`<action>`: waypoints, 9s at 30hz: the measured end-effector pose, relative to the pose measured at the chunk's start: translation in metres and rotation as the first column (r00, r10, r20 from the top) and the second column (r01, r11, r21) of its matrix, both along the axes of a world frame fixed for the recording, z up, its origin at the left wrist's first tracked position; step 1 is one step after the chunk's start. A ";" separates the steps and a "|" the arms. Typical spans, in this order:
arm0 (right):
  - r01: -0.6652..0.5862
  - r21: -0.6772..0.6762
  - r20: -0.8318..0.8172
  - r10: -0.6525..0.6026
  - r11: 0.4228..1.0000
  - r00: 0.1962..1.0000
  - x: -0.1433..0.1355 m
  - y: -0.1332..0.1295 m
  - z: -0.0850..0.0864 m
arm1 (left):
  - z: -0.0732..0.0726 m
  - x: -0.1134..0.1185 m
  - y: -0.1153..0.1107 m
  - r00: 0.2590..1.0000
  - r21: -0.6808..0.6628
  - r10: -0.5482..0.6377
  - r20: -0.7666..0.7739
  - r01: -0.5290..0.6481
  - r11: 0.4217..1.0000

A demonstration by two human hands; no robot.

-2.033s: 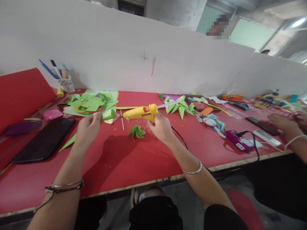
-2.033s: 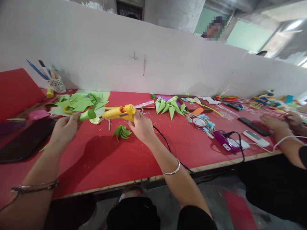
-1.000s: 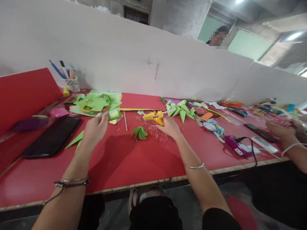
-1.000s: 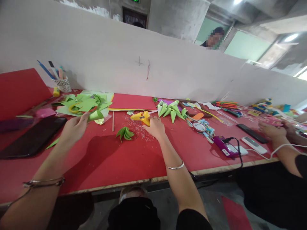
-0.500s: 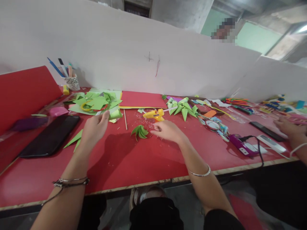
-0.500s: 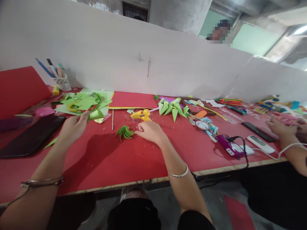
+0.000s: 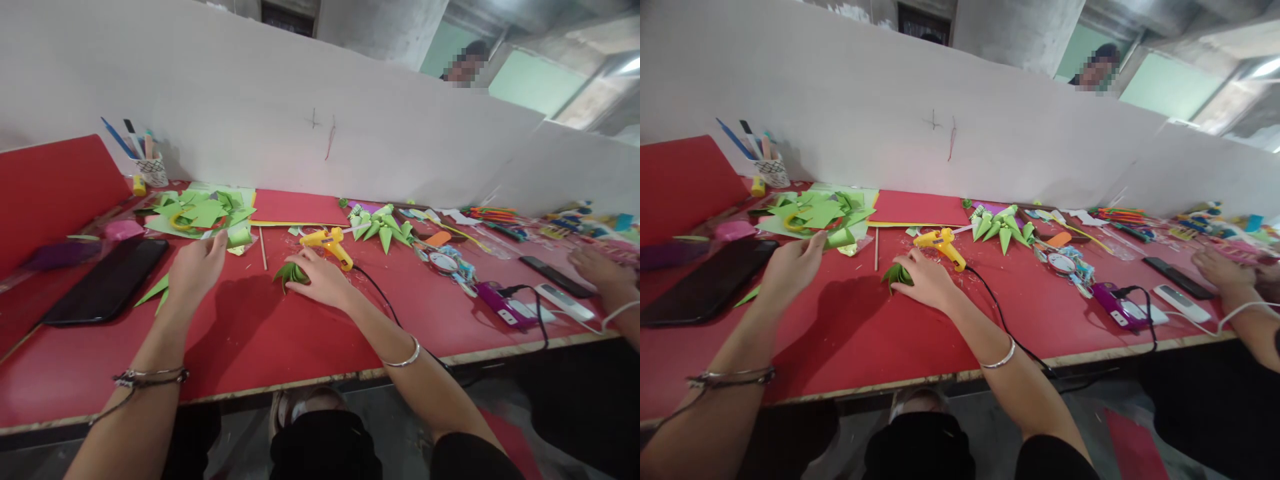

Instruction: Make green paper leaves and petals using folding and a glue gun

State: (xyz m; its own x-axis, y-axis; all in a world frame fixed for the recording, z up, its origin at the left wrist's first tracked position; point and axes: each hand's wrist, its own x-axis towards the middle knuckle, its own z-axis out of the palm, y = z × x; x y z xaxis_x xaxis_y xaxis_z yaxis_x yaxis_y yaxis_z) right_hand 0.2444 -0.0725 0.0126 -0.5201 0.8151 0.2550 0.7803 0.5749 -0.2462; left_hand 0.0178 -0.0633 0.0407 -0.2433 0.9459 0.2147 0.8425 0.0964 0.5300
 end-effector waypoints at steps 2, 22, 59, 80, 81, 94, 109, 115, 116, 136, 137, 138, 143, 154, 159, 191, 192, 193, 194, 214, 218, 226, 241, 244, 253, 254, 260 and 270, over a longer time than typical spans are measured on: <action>-0.013 -0.006 -0.004 0.013 1.000 1.000 0.001 0.001 0.000 | 0.001 0.000 0.000 1.000 -0.013 0.005 -0.004 -0.005 1.000; -0.199 -0.106 -0.236 0.169 0.974 0.957 0.004 0.000 0.008 | -0.002 0.000 0.000 0.999 -0.026 -0.002 -0.040 0.001 1.000; -0.349 -0.044 -0.257 0.327 0.936 0.910 -0.001 0.006 -0.004 | 0.000 0.002 0.000 0.996 -0.080 0.015 -0.084 -0.021 0.997; -0.315 -0.225 -0.141 0.289 0.922 0.947 0.005 0.007 0.000 | 0.000 0.002 0.000 0.996 -0.088 0.016 -0.089 -0.024 0.996; -0.307 -0.220 -0.130 0.284 0.926 0.950 0.006 0.007 -0.001 | 0.000 0.002 0.000 0.996 -0.087 0.016 -0.091 -0.024 0.996; -0.277 -0.153 -0.109 0.263 0.949 0.959 0.004 0.005 0.002 | -0.001 0.002 0.001 0.995 -0.089 0.016 -0.098 -0.025 0.996; -0.224 -0.128 -0.120 0.209 0.966 0.971 0.004 0.003 0.001 | 0.000 0.002 0.001 0.995 -0.089 0.020 -0.093 -0.029 0.996; -0.200 -0.132 -0.188 0.174 0.971 0.967 0.004 0.004 -0.001 | 0.000 0.002 0.000 0.995 -0.098 0.013 -0.098 -0.022 0.995; -0.209 -0.125 -0.190 0.183 0.970 0.964 0.003 0.004 -0.001 | 0.000 0.002 0.000 0.995 -0.098 0.014 -0.097 -0.023 0.995; -0.311 -0.125 -0.146 0.293 0.942 0.945 0.001 0.002 0.003 | -0.001 0.001 0.002 0.995 -0.091 0.012 -0.097 -0.021 0.996; -0.312 -0.118 -0.152 0.294 0.943 0.944 0.001 0.003 0.002 | -0.001 0.001 0.002 0.995 -0.092 0.012 -0.096 -0.021 0.996; -0.313 -0.109 -0.158 0.294 0.944 0.943 0.001 0.004 0.002 | -0.002 0.001 0.002 0.995 -0.094 0.011 -0.096 -0.020 0.995; -0.305 -0.111 -0.164 0.285 0.946 0.944 0.001 0.006 -0.002 | -0.001 0.001 0.002 0.995 -0.103 0.011 -0.099 -0.021 0.994; -0.353 -0.114 -0.173 0.332 0.929 0.927 0.000 0.006 -0.001 | -0.001 0.001 0.002 0.994 -0.092 -0.009 -0.106 -0.001 0.996; -0.345 -0.109 -0.168 0.324 0.932 0.931 -0.001 0.007 -0.003 | -0.001 0.001 0.001 0.996 -0.089 0.003 -0.085 -0.011 0.996; -0.316 -0.129 -0.301 0.267 0.940 0.916 0.001 0.006 -0.001 | -0.009 0.001 0.005 0.992 -0.041 -0.105 0.073 0.109 0.993; -0.315 -0.123 -0.314 0.264 0.941 0.912 0.001 0.005 0.000 | -0.010 0.001 0.005 0.987 -0.039 -0.124 0.104 0.128 0.991; -0.314 -0.115 -0.327 0.263 0.942 0.908 0.001 0.005 0.000 | -0.011 0.001 0.005 0.982 -0.038 -0.137 0.133 0.143 0.989; -0.313 -0.108 -0.340 0.261 0.944 0.904 0.001 0.004 0.001 | -0.012 0.001 0.006 0.977 -0.036 -0.146 0.157 0.153 0.988; -0.221 0.012 -0.556 0.190 0.975 0.810 0.000 0.003 0.005 | -0.004 0.009 -0.005 0.859 -0.100 -0.460 0.225 0.490 0.866; -0.170 0.047 -0.597 0.164 0.984 0.785 0.000 0.000 0.011 | -0.004 0.008 -0.004 0.854 -0.100 -0.459 0.244 0.493 0.864; -0.004 0.114 -0.814 0.095 0.993 0.573 -0.003 -0.004 0.018 | -0.001 0.016 -0.010 0.792 -0.120 -0.536 0.291 0.586 0.801; 0.022 0.021 -0.917 0.010 1.000 0.399 -0.016 -0.008 0.015 | -0.003 0.020 -0.017 0.727 -0.221 -0.586 0.358 0.676 0.703; 0.015 0.024 -0.912 0.016 1.000 0.410 -0.017 -0.008 0.013 | 0.001 0.021 -0.018 0.712 -0.262 -0.592 0.377 0.695 0.669; -0.026 0.086 -0.853 0.088 0.996 0.515 -0.017 -0.007 0.009 | 0.000 0.020 -0.017 0.714 -0.248 -0.649 0.263 0.700 0.670; -0.028 0.090 -0.850 0.091 0.996 0.518 -0.017 -0.007 0.009 | 0.000 0.020 -0.017 0.714 -0.249 -0.650 0.260 0.700 0.669; -0.026 0.097 -0.843 0.096 0.995 0.529 -0.018 -0.007 0.008 | 0.003 0.021 -0.018 0.709 -0.276 -0.642 0.293 0.705 0.653; -0.036 0.121 -0.807 0.119 0.992 0.578 -0.018 -0.010 0.010 | 0.001 0.023 -0.017 0.641 -0.259 -0.703 0.308 0.767 0.587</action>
State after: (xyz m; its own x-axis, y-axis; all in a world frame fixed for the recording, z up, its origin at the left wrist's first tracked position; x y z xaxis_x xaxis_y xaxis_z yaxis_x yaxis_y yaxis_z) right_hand 0.2261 -0.0825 0.0226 -0.1223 0.7361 0.6658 0.2299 0.6736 -0.7025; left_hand 0.0404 -0.0805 0.0416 0.5702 0.8122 -0.1233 0.6147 -0.3222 0.7200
